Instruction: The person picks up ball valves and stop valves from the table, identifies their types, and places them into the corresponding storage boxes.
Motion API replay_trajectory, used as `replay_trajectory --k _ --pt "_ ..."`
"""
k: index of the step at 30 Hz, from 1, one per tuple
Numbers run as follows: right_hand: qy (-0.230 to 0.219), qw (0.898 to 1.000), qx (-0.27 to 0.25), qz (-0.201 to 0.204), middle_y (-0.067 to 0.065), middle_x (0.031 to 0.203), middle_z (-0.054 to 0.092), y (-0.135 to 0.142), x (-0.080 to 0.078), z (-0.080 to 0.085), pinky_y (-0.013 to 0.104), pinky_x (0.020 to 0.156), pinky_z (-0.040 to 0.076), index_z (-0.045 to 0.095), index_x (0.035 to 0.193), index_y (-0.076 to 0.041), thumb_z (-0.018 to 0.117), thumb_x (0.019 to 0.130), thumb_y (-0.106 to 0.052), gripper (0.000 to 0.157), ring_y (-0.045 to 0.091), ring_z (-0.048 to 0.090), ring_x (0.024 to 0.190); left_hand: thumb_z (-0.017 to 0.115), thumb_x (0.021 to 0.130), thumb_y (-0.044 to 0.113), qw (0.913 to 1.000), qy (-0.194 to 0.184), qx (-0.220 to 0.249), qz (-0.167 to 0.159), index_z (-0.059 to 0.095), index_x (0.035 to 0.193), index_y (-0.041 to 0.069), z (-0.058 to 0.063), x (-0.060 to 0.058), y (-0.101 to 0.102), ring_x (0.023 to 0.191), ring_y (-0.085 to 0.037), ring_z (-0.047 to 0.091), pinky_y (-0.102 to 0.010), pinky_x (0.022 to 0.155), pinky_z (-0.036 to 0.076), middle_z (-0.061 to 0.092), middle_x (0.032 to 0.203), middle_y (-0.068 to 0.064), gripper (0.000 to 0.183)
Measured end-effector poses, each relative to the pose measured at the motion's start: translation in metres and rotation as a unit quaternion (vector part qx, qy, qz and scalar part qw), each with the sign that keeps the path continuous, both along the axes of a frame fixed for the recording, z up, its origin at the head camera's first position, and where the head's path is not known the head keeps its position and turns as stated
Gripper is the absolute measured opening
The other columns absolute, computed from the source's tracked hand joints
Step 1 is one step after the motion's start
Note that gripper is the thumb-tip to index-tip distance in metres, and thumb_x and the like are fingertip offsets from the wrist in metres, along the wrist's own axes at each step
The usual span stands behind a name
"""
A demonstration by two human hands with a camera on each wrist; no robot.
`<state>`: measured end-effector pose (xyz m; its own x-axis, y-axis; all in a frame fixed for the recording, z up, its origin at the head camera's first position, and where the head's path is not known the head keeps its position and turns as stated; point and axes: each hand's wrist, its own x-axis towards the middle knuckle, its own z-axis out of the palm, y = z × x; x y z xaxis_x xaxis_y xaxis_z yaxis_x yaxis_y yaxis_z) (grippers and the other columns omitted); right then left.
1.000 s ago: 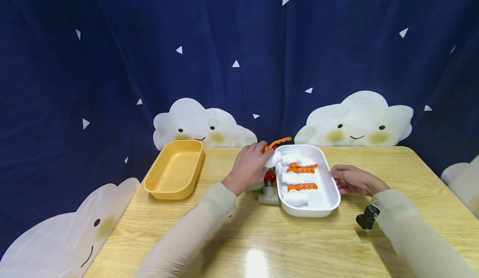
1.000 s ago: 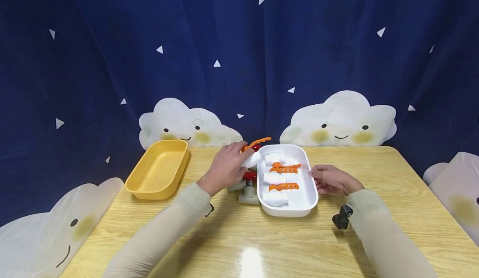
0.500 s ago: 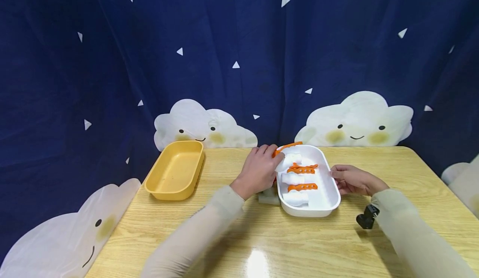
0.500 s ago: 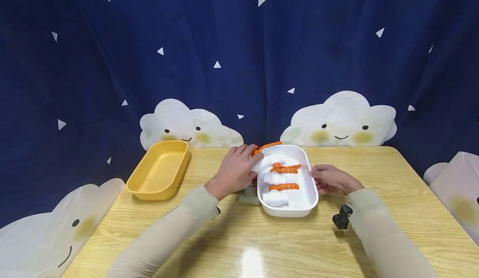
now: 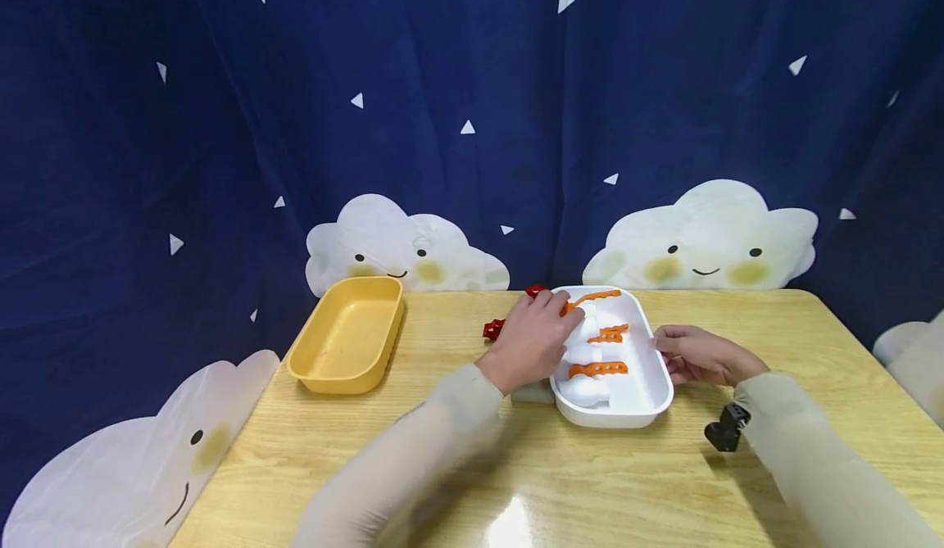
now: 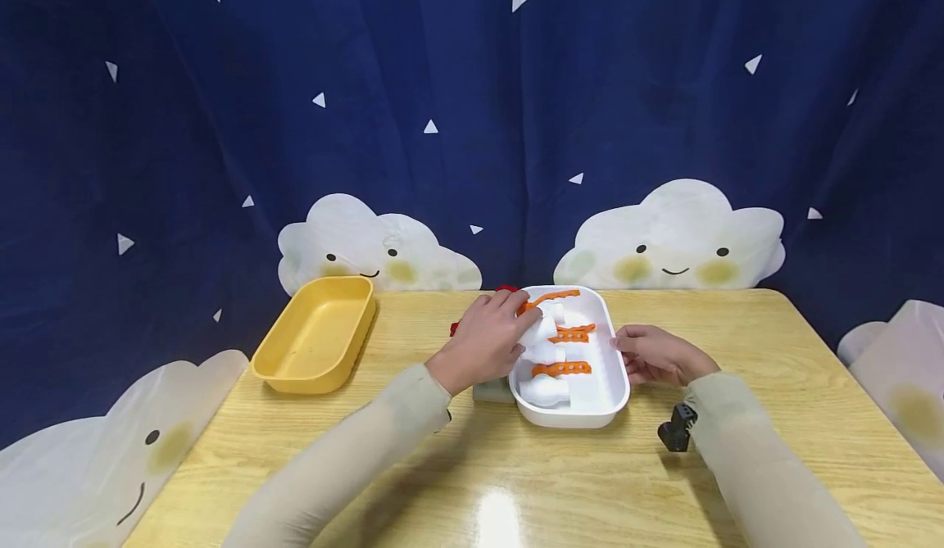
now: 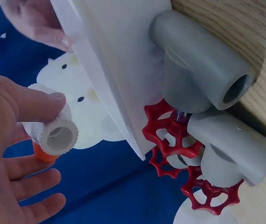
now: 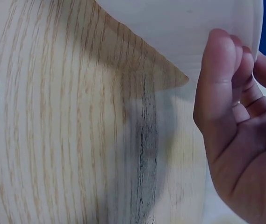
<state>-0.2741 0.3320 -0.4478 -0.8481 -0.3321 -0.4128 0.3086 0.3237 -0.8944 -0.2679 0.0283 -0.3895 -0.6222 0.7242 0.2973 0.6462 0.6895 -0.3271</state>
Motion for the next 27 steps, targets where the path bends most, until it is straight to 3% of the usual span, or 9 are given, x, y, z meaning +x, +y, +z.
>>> replay_trajectory --k 8,17,27 --pt "0.006 1.000 0.022 0.004 -0.001 0.083 0.057 -0.001 -0.001 0.003 0.025 0.066 0.058 0.048 0.106 -0.005 0.041 0.105 -0.018 0.015 0.009 0.062 0.073 0.070 0.084 0.042 0.9963 -0.078 -0.032 0.012 0.057 0.133 0.028 0.002 -0.006 0.017 0.115 -0.016 0.053 -0.033 0.091 0.050 0.057 0.128 0.003 0.052" --pt "0.000 0.999 0.033 -0.003 -0.001 0.082 0.056 0.000 -0.002 0.003 0.025 0.065 0.058 0.049 0.105 -0.006 0.042 0.104 -0.018 0.014 0.008 0.062 0.071 0.073 0.085 0.040 0.9820 -0.180 -0.029 0.048 0.058 0.134 0.032 0.004 -0.021 0.031 0.115 -0.013 0.051 -0.034 0.095 0.049 0.059 0.122 0.006 0.053" --pt "-0.004 0.999 0.038 -0.006 0.000 0.084 0.056 -0.001 -0.002 0.004 0.024 0.065 0.058 0.047 0.105 -0.004 0.039 0.105 -0.016 0.014 0.008 0.061 0.072 0.072 0.084 0.043 0.9783 -0.191 -0.032 0.073 0.063 0.127 0.032 0.004 -0.027 0.051 0.110 -0.013 0.054 -0.031 0.098 0.048 0.063 0.114 0.009 0.046"
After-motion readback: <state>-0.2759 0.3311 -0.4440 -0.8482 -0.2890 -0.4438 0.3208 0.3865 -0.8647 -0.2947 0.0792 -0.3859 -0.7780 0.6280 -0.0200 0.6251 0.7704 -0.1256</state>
